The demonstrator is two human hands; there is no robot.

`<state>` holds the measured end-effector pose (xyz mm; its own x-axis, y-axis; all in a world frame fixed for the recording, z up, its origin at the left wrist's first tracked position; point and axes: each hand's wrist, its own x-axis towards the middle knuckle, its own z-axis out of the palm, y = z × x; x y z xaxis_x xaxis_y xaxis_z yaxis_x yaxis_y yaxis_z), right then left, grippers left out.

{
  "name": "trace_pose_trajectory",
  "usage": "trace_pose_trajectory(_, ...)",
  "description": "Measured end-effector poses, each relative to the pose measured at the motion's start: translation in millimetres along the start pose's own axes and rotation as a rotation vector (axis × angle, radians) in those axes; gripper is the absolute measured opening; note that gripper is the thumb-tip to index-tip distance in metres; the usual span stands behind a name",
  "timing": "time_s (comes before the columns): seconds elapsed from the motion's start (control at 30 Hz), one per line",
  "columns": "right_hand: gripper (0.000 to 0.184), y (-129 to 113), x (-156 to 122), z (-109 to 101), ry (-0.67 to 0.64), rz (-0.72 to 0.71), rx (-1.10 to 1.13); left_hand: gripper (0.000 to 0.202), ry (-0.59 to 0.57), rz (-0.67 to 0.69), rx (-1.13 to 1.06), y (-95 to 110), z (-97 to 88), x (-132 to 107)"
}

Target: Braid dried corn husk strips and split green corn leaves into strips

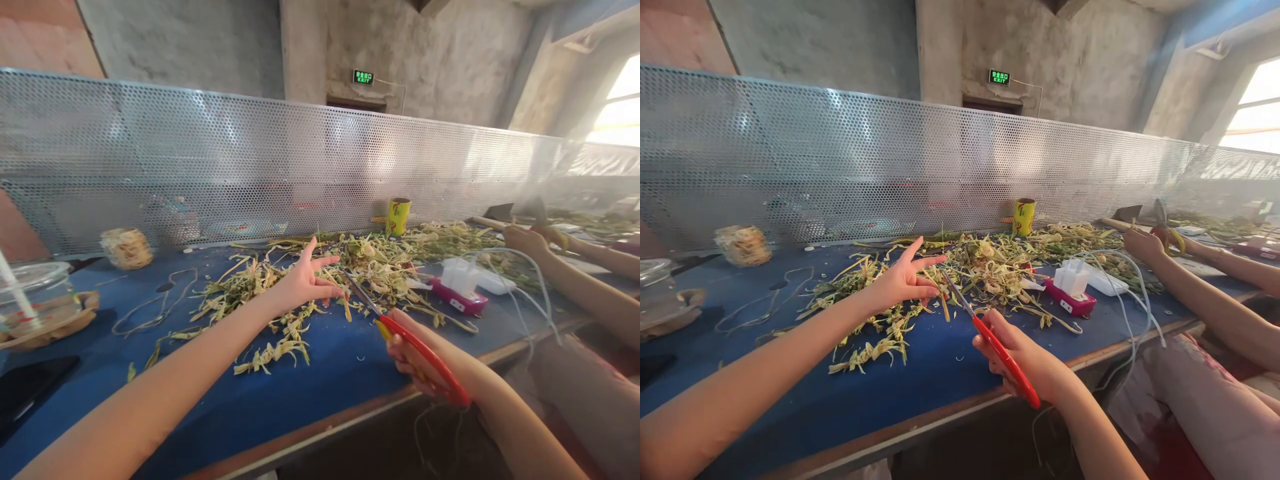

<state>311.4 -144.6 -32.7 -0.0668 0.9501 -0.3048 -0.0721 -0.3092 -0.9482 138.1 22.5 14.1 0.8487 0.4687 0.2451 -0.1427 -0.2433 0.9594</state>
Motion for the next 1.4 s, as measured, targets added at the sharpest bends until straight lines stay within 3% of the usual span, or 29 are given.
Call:
trace_pose_trajectory(0.17, 0.037, 7.7, 7.1, -0.5, 0.144, 0.028, 0.009, 0.109, 0.096, -0.142, 0.049, -5.9, 6.3, 5.3)
trace_pose_trajectory(0.33, 0.033, 5.2, 16.1, 2.2, 0.377, -0.009, 0.011, 0.090, 0.242, -0.100, 0.081, -11.3, 8.2, 7.6)
trace_pose_trajectory(0.43, 0.033, -7.1, 8.4, 3.8, 0.445, -0.047, -0.161, 0.089, 0.244, -0.096, 0.141, -12.0, 3.7, 5.0)
trace_pose_trajectory(0.57, 0.034, -23.8, -11.9, 6.0, 0.335, -0.239, -0.621, 0.109, 0.121, -0.138, 0.187, -6.6, -2.9, -2.2)
trace_pose_trajectory(0.67, 0.036, -28.8, -19.0, 8.0, 0.175, -0.226, -0.732, 0.121, 0.014, -0.189, 0.151, -2.0, -5.6, -5.6)
trace_pose_trajectory(0.93, 0.037, -24.5, -15.8, 7.6, 0.021, -0.261, -0.719, 0.124, -0.135, -0.277, 0.063, -3.6, -5.7, -5.1)
trace_pose_trajectory(1.2, 0.040, -28.0, -24.1, 6.5, 0.113, -0.200, -0.582, 0.123, -0.172, -0.292, 0.036, -1.5, -1.2, 1.4)
trace_pose_trajectory(1.4, 0.045, -20.3, -26.4, 0.9, 0.058, -0.031, -0.412, 0.125, -0.187, -0.322, 0.010, -3.4, 3.0, 7.2)
